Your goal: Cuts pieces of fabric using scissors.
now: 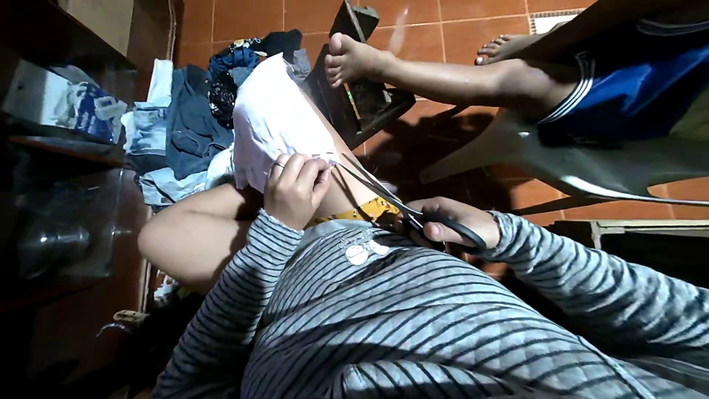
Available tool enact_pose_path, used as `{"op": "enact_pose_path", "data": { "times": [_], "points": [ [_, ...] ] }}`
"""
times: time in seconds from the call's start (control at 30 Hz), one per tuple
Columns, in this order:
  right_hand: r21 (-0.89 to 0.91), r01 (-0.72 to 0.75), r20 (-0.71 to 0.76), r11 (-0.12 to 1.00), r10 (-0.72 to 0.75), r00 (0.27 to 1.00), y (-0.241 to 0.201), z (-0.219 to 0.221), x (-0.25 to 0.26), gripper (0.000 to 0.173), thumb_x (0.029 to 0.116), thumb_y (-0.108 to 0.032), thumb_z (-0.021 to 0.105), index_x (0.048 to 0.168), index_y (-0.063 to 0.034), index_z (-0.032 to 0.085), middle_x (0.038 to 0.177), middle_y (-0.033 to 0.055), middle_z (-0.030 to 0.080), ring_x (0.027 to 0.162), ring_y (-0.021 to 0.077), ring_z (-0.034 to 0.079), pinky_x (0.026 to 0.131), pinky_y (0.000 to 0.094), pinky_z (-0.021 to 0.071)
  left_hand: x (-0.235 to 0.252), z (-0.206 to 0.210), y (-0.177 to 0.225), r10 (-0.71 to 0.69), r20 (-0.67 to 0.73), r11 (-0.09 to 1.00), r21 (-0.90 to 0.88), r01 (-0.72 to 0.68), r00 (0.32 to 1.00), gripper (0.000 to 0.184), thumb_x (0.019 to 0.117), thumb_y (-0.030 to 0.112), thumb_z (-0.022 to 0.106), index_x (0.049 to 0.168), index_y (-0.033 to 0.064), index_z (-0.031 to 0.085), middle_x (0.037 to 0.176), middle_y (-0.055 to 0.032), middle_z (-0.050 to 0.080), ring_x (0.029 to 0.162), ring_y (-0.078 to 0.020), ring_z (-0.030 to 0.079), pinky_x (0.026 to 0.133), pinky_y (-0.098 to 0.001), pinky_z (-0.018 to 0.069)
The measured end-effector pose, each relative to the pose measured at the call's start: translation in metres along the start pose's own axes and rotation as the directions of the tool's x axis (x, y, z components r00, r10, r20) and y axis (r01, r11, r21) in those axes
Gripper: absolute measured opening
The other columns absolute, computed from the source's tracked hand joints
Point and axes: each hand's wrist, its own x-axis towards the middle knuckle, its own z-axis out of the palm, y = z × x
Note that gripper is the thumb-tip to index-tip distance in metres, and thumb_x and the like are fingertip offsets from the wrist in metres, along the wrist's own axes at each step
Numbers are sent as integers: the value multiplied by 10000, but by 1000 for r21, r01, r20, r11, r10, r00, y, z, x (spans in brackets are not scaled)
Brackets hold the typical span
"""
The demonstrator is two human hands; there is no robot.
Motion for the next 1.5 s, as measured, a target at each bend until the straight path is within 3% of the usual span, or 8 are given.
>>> {"op": "enact_pose_path", "data": {
  "times": [0.13, 0.37, 0.63, 0.87, 0.93, 1.1, 1.23, 1.5],
  "points": [
    [-3, 0, 17, 1000, 0, 1000, -7, 6, 7, 610, 835, -764, 630, 1001, -178, 641, 707, -139, 584, 574, -57, 519, 508, 124, 422, -1, 5, 16, 19, -47, 998, -55, -22, 999, 160, 971, 190, 640, 950, 59, 729, 881, -106, 730, 857, -261, 690, 798, -372, 542],
    [147, 82, -46, 986, -76, 996, -13, 24, 32, 618, 855, -752, 612, 996, -150, 622, 727, -108, 643, 642, 0, 617, 621, 172, 523, -3, 11, 24, 33, -53, 995, -91, -38, 998, 153, 961, 172, 658, 950, 36, 728, 878, -109, 733, 847, -236, 697, 822, -335, 548],
    [201, 131, -133, 971, -105, 986, -8, 35, 44, 592, 858, -737, 625, 953, -152, 627, 660, -116, 600, 558, -4, 576, 539, 166, 502, -5, 15, 25, -17, -41, 992, -124, 12, 999, 150, 960, 169, 654, 950, 38, 727, 866, -104, 725, 850, -234, 688, 809, -344, 539],
    [211, 114, -207, 971, -69, 976, -9, 42, 44, 382, 930, -537, 662, 887, -158, 644, 594, -126, 573, 506, -13, 553, 506, 164, 490, -5, 16, 26, -37, -16, 992, -117, 35, 999, 147, 956, 163, 645, 965, 40, 724, 875, -96, 718, 848, -232, 686, 809, -353, 543],
    [196, 125, -191, 973, -88, 978, -8, 40, 44, 388, 924, -544, 677, 908, -158, 640, 616, -124, 587, 526, -9, 563, 522, 166, 494, -4, 15, 26, -42, -23, 991, -128, 39, 999, 149, 962, 169, 641, 957, 41, 716, 868, -101, 713, 853, -236, 680, 809, -349, 536],
    [122, 93, -88, 988, -83, 993, -10, 27, 37, 630, 877, -724, 611, 1088, -130, 613, 807, -112, 623, 709, -17, 593, 663, 161, 504, -5, 18, 24, -54, -76, 982, -185, 39, 996, 154, 968, 152, 642, 974, 11, 703, 956, -153, 648, 884, -215, 647, 812, -282, 544],
    [81, 34, -127, 996, -24, 992, -15, 30, 33, 611, 874, -703, 625, 1100, -136, 606, 845, -117, 619, 740, -34, 588, 683, 150, 501, -5, 18, 24, -44, -81, 981, -192, 28, 996, 144, 967, 136, 641, 973, 1, 691, 969, -158, 644, 885, -213, 648, 799, -277, 549],
    [105, 52, -209, 993, -29, 977, -10, 36, 52, 515, 885, -614, 652, 1031, -122, 622, 750, -109, 607, 660, -20, 574, 633, 158, 492, -5, 18, 25, -27, -52, 982, -186, 17, 998, 166, 971, 164, 645, 988, 12, 708, 999, -153, 678, 933, -244, 669, 856, -345, 554]
  ]
}}
